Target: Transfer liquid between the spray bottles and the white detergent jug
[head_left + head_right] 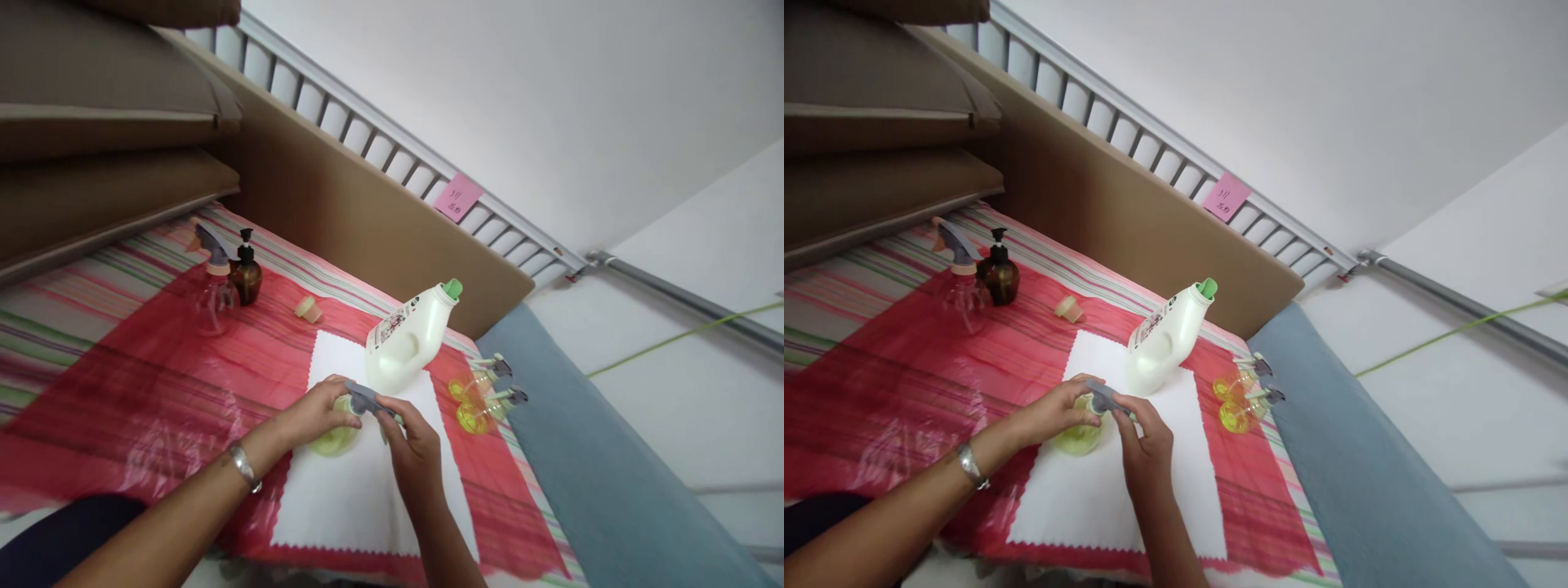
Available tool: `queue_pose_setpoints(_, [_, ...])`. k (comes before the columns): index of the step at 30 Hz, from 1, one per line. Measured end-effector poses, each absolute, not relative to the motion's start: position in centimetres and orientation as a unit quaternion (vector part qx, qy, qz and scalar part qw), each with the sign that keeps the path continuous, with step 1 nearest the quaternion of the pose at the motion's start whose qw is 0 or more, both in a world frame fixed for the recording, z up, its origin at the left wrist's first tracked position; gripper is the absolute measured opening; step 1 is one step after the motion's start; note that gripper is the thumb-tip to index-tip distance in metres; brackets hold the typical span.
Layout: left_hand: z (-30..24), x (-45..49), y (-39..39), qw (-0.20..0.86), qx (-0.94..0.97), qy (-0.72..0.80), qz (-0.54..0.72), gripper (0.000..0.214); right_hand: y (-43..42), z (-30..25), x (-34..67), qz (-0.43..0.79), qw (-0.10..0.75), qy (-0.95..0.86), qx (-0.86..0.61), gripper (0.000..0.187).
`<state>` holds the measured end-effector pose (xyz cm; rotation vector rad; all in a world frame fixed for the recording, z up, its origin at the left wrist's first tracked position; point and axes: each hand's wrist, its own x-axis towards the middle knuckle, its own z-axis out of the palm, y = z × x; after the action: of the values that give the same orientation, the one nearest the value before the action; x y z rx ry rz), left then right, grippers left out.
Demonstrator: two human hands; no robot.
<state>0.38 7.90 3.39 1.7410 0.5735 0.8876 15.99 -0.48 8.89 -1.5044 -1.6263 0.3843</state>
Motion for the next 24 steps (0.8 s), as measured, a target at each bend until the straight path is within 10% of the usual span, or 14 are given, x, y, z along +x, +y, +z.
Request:
queue_pose_setpoints(8, [1.3, 0.5, 7.5, 0.518, 0.727, 0.321, 0.316, 0.078, 0.5, 11.2, 16.6, 0.165, 0.331, -0.661, -0.653, 0.026])
queue_pose_setpoints(24, [1.3, 0.0, 6.9, 0.541, 0.722, 0.275, 0.332, 0.059, 2.6, 8.3, 19.2, 0.376, 0.354, -0.631, -0.579, 0.026])
